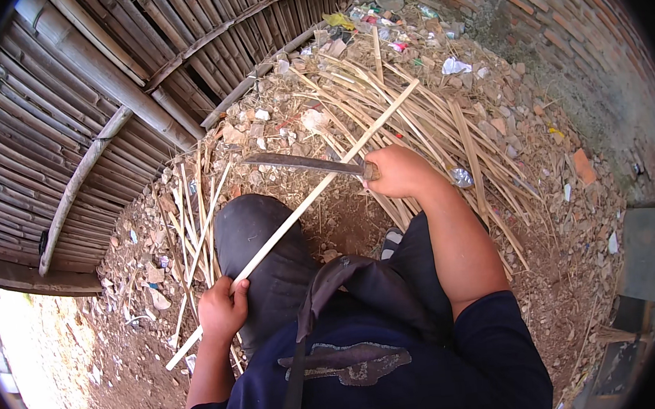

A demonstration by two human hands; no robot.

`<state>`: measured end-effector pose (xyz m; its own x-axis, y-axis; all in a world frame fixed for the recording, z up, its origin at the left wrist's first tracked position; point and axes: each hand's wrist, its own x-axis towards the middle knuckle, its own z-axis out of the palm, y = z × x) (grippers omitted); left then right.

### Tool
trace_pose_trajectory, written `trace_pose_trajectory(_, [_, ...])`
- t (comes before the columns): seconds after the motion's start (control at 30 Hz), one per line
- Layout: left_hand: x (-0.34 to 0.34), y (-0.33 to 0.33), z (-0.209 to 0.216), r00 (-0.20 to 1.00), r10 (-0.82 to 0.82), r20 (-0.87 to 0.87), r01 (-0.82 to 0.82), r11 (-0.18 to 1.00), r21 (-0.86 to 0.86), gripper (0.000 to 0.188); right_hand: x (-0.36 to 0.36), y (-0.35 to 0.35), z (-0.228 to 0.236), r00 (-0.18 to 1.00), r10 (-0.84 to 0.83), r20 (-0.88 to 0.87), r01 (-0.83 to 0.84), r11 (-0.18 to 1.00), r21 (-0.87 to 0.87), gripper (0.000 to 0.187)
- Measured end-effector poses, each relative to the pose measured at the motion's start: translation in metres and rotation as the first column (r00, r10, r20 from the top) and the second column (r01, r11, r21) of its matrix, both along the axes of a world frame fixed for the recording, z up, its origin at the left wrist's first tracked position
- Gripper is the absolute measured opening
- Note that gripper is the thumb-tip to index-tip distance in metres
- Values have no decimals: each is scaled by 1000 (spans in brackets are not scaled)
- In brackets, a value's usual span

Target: The person uses a machete to shave thin layers from a strip of bamboo while holding it in their hand. They repeat this action on multiple pieces, periodically setting some down and picking up new ones from a pile on the ground.

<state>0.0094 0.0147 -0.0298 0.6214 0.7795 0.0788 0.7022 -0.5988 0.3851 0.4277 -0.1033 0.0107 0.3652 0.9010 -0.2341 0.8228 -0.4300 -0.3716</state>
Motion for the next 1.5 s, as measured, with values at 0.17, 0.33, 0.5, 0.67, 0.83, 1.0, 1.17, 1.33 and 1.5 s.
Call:
trace_pose_trajectory(0.17, [0, -1, 0, 1000, -1, 5, 1, 1000, 9, 44, -2, -1, 4, 1000, -7, -11, 7, 1000, 8, 28])
trace_pose_trajectory(0.33, [1, 0, 0, 1000, 5, -8, -5, 1000, 5, 43, 1, 0, 1, 1000, -17, -18, 17, 1000, 0, 29])
trace_pose_trajectory(0.5, [0, 0, 0, 1000, 11, 0, -11, 1000, 1, 43, -1, -3, 5, 1000, 5, 7, -5, 1000, 1, 28])
trace_pose_trajectory(0.67, [2, 0, -1, 1000, 9, -10, -9, 1000, 9, 42, 5, -5, 1, 999, -54, 2, 54, 998, 34, 27])
trace_pose_trajectory(0.83, [0, 0, -1, 1000, 4, 12, -4, 1000, -4, 42, -8, -4, 15, 999, -46, 25, 47, 999, -1, 28])
trace_pose_trajectory(1.0, [1, -1, 0, 1000, 2, 15, -2, 1000, 0, 42, -3, -2, 8, 1000, -10, 7, 10, 1000, -1, 28])
trace_pose_trajectory(1.17, [-1, -1, 0, 1000, 7, -2, -7, 1000, -3, 42, -6, -3, 9, 1000, -18, 13, 17, 1000, 17, 29])
trace_pose_trajectory(1.33, [-1, 1, -3, 1000, 6, 2, -6, 1000, 12, 42, -1, -2, 3, 1000, -3, 1, 3, 1000, 23, 30])
trace_pose_trajectory(1.5, [0, 0, -1, 1000, -3, 6, 3, 1000, 11, 42, 0, -3, -1, 1000, 26, 11, -27, 998, 51, 35])
